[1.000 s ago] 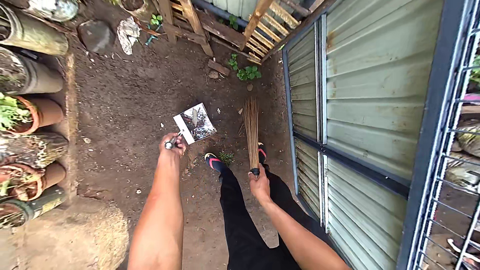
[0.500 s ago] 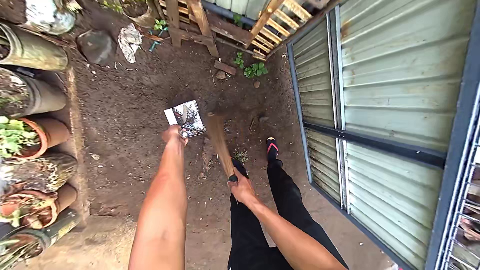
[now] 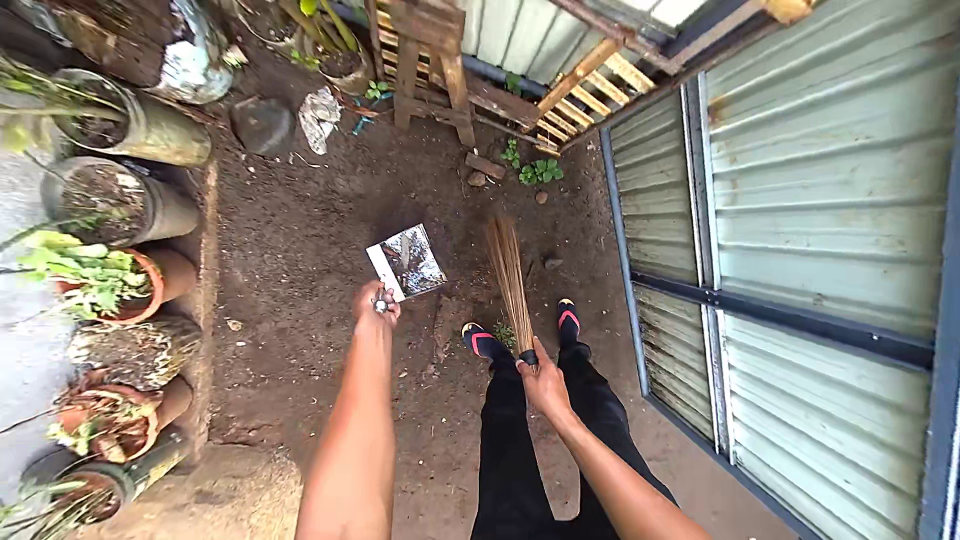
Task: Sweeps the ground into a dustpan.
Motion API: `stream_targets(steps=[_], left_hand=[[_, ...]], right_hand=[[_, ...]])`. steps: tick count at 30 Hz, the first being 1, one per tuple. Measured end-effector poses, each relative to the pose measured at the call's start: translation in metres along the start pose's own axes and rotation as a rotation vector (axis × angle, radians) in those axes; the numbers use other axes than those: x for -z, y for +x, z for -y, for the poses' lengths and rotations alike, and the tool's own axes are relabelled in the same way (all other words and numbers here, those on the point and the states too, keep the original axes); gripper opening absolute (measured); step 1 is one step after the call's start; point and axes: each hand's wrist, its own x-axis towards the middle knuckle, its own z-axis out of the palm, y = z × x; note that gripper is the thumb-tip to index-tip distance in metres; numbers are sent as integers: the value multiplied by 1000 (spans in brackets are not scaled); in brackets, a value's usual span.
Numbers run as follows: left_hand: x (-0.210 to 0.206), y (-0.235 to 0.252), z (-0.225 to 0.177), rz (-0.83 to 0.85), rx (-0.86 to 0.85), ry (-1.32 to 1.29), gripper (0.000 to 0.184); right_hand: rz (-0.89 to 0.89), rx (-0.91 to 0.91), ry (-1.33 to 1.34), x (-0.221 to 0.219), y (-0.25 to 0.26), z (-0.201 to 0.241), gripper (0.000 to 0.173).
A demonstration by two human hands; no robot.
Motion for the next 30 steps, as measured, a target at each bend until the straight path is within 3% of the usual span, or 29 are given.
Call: stream_targets(steps=[5,11,14,20,23,25,28,30], left_hand=[[46,6,-5,0,71,-236,12],[110,-6,14,2,84,-424,17],[134,-17,26,-17,98,-490,17],[171,-35,56,-36,105,-595,24],[185,-46,72,-55,110,-632,28],[189,-47,81,-69,105,-695,30],[195,-49,93,-106,123,-777,34],[192,-53,96,-129,144,-814,36]], right_hand=[[41,92,69,-6,-23,14,68],[2,311,-289,27,-29,36,67],[-13,443,-509,53,0,98,64],[-147,752,-821,49,101,294,63],[-145,726,-810,21,153,403,63],[-54,643,-731,-4,185,458,57],[174,526,-590,-32,213,455,51],[235,606,-667,-12,200,433,54]])
